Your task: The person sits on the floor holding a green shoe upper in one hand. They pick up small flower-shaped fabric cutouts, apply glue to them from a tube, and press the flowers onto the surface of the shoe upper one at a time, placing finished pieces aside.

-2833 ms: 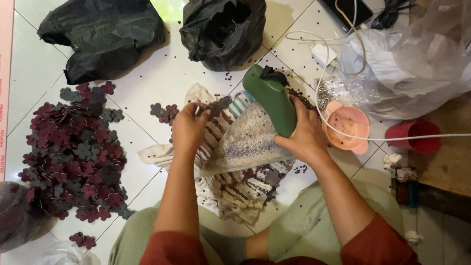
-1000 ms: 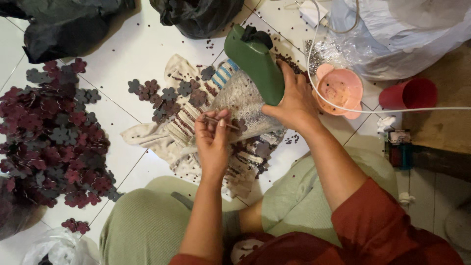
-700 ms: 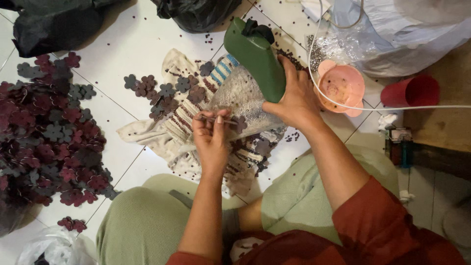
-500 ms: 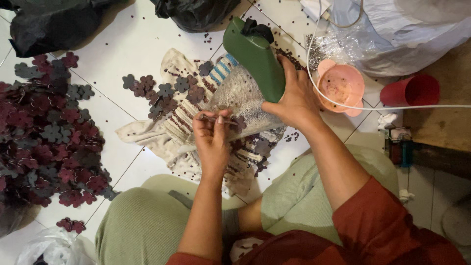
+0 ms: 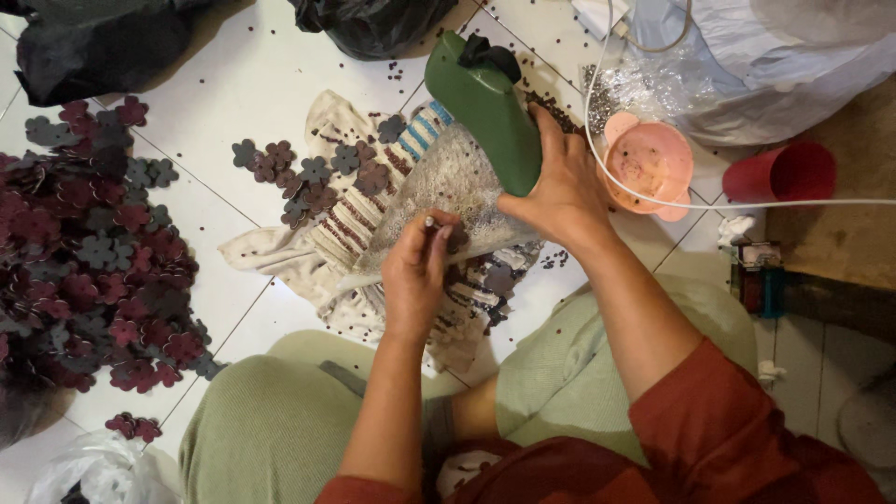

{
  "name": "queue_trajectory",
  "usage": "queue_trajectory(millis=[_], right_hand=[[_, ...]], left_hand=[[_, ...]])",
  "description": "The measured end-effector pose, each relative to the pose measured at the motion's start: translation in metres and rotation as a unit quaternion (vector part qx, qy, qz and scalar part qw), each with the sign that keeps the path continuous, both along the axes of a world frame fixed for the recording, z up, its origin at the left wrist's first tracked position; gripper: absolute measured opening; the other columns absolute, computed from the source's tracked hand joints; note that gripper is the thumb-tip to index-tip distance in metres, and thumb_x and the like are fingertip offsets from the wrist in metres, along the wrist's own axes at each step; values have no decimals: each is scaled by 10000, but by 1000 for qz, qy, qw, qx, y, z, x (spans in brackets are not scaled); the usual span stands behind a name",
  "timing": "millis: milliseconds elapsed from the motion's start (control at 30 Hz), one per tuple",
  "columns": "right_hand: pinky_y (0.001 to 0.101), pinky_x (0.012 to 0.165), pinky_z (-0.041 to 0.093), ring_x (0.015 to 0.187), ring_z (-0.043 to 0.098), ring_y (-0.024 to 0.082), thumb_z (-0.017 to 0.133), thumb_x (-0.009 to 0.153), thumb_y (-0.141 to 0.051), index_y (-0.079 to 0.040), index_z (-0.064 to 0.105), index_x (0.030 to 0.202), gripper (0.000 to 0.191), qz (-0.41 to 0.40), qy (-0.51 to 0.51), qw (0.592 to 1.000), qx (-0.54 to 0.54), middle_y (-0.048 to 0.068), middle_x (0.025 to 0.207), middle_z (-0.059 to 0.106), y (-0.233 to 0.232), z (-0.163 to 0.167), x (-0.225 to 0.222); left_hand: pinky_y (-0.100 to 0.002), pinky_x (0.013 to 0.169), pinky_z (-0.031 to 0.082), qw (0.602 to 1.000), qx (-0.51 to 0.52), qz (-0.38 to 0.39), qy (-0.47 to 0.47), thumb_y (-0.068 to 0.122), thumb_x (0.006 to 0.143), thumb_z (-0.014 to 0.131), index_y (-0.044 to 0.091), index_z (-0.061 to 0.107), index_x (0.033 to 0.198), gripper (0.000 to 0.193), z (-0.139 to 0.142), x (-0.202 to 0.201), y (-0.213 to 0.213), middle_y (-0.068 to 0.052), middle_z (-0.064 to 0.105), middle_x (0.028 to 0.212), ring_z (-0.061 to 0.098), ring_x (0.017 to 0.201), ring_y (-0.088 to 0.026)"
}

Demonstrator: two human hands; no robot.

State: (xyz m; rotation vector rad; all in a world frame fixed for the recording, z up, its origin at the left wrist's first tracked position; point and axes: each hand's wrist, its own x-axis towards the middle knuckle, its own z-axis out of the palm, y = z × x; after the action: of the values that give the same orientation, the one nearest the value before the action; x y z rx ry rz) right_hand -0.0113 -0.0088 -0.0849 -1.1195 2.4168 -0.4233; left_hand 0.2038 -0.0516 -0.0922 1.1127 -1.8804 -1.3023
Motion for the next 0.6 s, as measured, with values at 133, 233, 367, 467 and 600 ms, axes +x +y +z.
queue_trajectory(millis=[133, 233, 367, 467, 600], right_hand=[[529, 1001, 437, 1232, 511, 427, 901, 594, -410, -241, 203, 1609, 1244, -1, 11, 1000, -5, 225, 1303, 500, 0, 5, 5], [509, 975, 461, 1191, 540, 428, 887, 594, -398, -248, 222, 1608, 1223, -32, -8, 999, 19, 233, 1287, 514, 0, 12, 11], [482, 987, 476, 1209, 570, 422, 868, 623, -357, -152, 309, 1588, 1134, 5, -1, 998, -57, 256, 1326, 554, 6, 36, 25], [445, 1013, 474, 1239, 593, 380, 873, 642, -268, -41, 351, 1556, 1077, 40, -22, 986, -162, 240, 1362, 588, 20, 73, 40], [389, 1048, 484, 1243, 617, 291, 865, 714, -195, 6, 411, 1509, 937, 42, -87, 954, -284, 189, 1361, 610, 48, 137, 58]], left_hand=[[-326, 801, 588, 998, -58, -9, -22, 66, 979, 676, 97, 701, 1105, 132, -2, 1, -2, -82, 765, 1018, 761, 905, -215], [-337, 790, 595, 994, -101, -15, -39, 96, 971, 697, 108, 708, 1093, 123, -9, 4, -2, -77, 769, 1013, 762, 900, -230], [-358, 798, 592, 988, -153, -19, -32, 106, 976, 708, 110, 703, 1089, 114, -15, 16, 0, -82, 764, 1018, 751, 918, -257], [-367, 789, 588, 984, -167, -31, -50, 62, 960, 713, 99, 718, 1100, 145, -19, 27, -3, -100, 764, 1022, 753, 928, -276], [-343, 841, 613, 985, -168, -2, 34, 29, 925, 732, 83, 718, 1137, 219, -23, 37, -3, -124, 760, 1101, 763, 980, -270]])
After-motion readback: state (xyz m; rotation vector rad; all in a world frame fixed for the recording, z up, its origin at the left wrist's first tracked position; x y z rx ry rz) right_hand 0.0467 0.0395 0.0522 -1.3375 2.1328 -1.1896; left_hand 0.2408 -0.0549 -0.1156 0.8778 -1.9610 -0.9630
